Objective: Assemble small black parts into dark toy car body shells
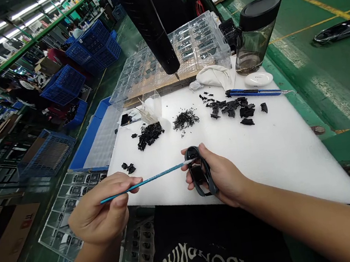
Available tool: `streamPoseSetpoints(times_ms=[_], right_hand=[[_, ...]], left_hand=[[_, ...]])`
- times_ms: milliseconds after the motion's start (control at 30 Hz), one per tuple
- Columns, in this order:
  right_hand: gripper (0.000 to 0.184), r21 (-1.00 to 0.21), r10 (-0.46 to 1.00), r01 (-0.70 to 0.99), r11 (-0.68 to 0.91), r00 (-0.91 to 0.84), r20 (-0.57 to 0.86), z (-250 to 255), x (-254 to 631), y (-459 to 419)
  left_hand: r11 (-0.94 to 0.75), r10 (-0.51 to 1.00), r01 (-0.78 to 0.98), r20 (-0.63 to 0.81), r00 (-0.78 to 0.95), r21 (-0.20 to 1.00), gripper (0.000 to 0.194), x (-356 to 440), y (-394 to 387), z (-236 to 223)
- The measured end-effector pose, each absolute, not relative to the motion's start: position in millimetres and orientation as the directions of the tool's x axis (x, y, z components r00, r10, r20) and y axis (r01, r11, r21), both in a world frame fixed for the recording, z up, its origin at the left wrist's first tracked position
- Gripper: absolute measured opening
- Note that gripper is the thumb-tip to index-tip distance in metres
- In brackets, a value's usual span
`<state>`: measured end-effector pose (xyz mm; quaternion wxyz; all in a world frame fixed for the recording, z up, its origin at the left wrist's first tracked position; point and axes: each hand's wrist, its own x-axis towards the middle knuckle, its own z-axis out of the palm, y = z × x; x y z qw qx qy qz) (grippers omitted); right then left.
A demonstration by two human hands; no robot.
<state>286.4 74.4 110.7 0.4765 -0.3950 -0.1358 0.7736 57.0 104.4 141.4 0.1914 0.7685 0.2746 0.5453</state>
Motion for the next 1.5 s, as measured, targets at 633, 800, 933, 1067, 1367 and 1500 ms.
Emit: streamPoseSetpoints(times_ms=[633,800,933,1067,1367,1500], right_hand=[[0.045,-0.651,0.862,-0.572,-0.499,-0.250,-0.441,108.5,287.9,75.6],[0.047,-0.638,0.847,-0.569,-0.518,-0.239,-0.475,105.9,289.5,74.6],[0.051,-0.638,0.842,-0.565,-0.524,-0.228,-0.489,104.6,290.1,75.2],[0.054,-0.628,0.832,-0.566,-0.533,-0.215,-0.512,102.3,290.8,74.4],[0.056,-0.632,0.829,-0.556,-0.539,-0.217,-0.516,97.4,292.3,74.6],[0.053,-0.624,0.840,-0.583,-0.521,-0.220,-0.495,97.1,291.5,74.7]], left_hand=[[-0.725,0.423,0.425,0.837,-0.346,0.542,0.022,27.5,151.9,168.6],[-0.478,0.595,0.558,0.717,-0.362,0.678,0.023,27.5,210.3,173.7],[-0.292,0.745,0.603,0.572,-0.342,0.742,0.026,23.0,257.7,150.5],[-0.271,0.805,0.653,0.538,-0.249,0.707,0.030,17.7,280.2,125.5],[-0.351,0.838,0.710,0.542,-0.052,0.611,0.027,4.3,268.7,123.8],[-0.368,0.813,0.655,0.570,-0.118,0.660,0.031,-6.2,264.5,120.1]])
